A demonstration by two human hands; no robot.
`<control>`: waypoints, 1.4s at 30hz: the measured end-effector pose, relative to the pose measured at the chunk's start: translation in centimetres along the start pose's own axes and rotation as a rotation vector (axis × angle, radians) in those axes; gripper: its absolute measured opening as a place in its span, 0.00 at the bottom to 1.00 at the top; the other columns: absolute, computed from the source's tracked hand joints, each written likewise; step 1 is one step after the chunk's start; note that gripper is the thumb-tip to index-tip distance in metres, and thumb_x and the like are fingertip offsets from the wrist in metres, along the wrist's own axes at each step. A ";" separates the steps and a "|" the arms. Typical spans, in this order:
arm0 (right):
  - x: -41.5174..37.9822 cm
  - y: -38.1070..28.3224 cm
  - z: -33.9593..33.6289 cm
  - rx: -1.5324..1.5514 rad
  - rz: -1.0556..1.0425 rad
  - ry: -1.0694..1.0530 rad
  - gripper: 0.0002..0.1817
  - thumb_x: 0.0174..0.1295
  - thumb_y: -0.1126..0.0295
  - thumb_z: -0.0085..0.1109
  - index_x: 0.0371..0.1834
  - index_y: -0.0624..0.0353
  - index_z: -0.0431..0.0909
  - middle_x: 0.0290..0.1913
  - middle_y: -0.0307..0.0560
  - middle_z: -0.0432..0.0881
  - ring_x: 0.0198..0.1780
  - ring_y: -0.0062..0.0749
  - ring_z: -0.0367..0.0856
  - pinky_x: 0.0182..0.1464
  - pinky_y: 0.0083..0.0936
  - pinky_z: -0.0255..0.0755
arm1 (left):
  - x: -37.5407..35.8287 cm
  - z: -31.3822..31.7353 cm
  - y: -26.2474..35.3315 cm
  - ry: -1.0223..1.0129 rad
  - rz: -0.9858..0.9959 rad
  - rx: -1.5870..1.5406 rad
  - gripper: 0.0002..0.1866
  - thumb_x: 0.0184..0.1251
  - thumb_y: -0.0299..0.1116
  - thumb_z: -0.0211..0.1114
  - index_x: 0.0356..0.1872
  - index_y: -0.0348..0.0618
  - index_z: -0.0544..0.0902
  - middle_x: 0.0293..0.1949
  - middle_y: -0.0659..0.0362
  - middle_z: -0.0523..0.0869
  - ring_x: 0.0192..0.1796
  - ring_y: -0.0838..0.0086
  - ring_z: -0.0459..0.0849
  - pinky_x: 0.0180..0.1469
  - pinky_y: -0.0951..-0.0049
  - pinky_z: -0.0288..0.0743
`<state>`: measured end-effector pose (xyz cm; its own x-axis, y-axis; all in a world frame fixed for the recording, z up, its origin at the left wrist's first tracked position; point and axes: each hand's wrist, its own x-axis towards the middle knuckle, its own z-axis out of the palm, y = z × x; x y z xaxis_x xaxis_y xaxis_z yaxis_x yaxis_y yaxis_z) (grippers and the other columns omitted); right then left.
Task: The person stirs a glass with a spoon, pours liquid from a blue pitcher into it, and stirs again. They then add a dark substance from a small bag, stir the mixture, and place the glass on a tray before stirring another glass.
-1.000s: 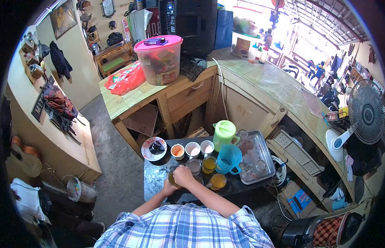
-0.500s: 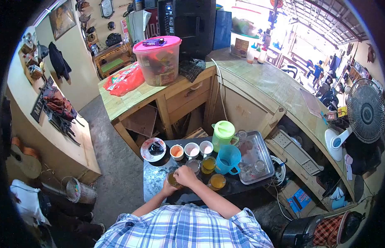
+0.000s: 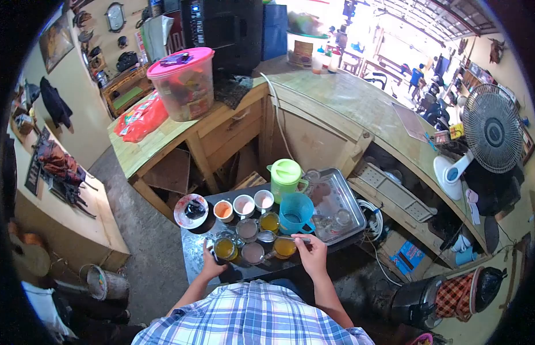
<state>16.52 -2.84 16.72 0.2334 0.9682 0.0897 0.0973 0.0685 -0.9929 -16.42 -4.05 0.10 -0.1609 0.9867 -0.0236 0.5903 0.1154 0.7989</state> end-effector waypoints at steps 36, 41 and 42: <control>4.6 9.2 -5.0 -0.924 -0.458 -0.443 0.09 0.55 0.65 0.61 0.24 0.55 0.86 0.31 0.40 0.84 0.42 0.36 0.79 0.43 0.40 0.67 | -0.5 13.9 19.5 -0.268 0.382 0.001 0.46 0.49 0.20 0.67 0.69 0.37 0.51 0.44 0.41 0.83 0.46 0.43 0.82 0.46 0.54 0.78; 4.8 9.6 -5.5 -0.801 -0.454 -0.467 0.09 0.56 0.64 0.61 0.24 0.55 0.86 0.32 0.40 0.85 0.42 0.36 0.79 0.44 0.38 0.68 | -1.5 14.8 18.4 -0.238 0.333 -0.111 0.48 0.46 0.21 0.70 0.69 0.39 0.52 0.49 0.43 0.81 0.52 0.48 0.82 0.54 0.57 0.76; 4.8 9.4 -5.6 -0.920 -0.463 -0.461 0.09 0.56 0.64 0.61 0.25 0.55 0.86 0.32 0.41 0.84 0.43 0.37 0.79 0.44 0.38 0.68 | -1.6 15.0 18.3 -0.211 0.339 -0.160 0.48 0.46 0.21 0.71 0.69 0.39 0.52 0.50 0.43 0.80 0.53 0.49 0.81 0.56 0.58 0.75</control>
<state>23.97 1.14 8.26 -0.3716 0.9049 0.2077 0.8021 0.4255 -0.4191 6.53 -1.85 5.69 0.1960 0.9695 0.1474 0.4487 -0.2223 0.8656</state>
